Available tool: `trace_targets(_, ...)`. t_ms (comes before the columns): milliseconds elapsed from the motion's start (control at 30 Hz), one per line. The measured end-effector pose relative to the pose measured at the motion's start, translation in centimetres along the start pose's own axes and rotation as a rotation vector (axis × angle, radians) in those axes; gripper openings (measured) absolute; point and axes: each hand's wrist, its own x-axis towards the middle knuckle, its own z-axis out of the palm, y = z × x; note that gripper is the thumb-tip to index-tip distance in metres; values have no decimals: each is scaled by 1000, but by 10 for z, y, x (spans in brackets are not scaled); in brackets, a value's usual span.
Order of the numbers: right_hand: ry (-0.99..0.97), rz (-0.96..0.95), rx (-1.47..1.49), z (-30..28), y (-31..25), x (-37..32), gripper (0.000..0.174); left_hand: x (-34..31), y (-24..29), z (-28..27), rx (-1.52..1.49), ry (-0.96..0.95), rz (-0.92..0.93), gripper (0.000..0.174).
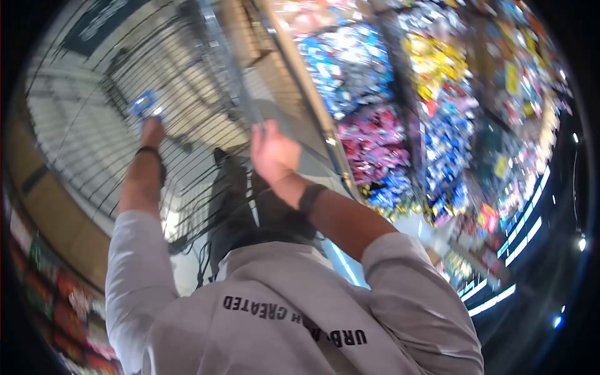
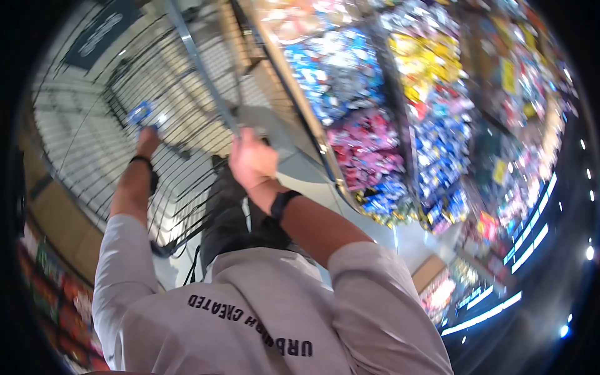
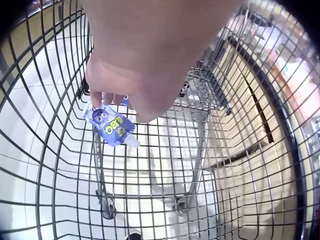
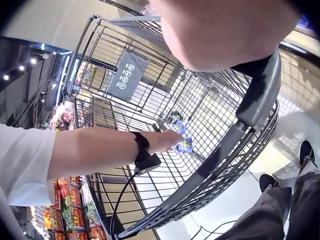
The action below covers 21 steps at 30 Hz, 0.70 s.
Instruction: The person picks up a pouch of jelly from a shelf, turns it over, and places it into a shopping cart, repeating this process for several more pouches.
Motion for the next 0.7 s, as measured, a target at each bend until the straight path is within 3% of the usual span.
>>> trace_targets(33,-19,-9,-17,-4,0,-1,24,10,-20,48,181,193,149,17)
trace_targets(67,44,-35,13,0,5,-1,23,19,-10,12,-1,-306,-125,21)
trace_targets(100,103,-73,49,6,7,0,23,-1,16,-42,-349,-169,-318,25)
trace_targets(133,115,-79,59,8,10,0,22,-6,23,-47,-202,-97,-311,29)
trace_targets(167,97,-70,67,3,8,0,21,-10,1,-9,-132,58,-240,34)
trace_targets(200,95,-71,84,1,8,-1,20,-16,42,-79,-31,-203,-313,38)
trace_targets(233,97,-77,105,0,7,-1,19,-20,51,-92,-44,-187,-296,32)
trace_targets(433,88,-80,107,-4,6,-1,18,-19,62,-105,148,-342,-312,41)
trace_targets(567,92,-109,127,0,10,-3,18,-11,37,-82,194,-242,-276,38)
trace_targets(633,93,-113,118,-1,11,-3,18,-1,-5,-22,222,-224,-311,35)
trace_targets(700,97,-118,119,0,9,0,17,-2,-9,-27,251,-33,-350,31)
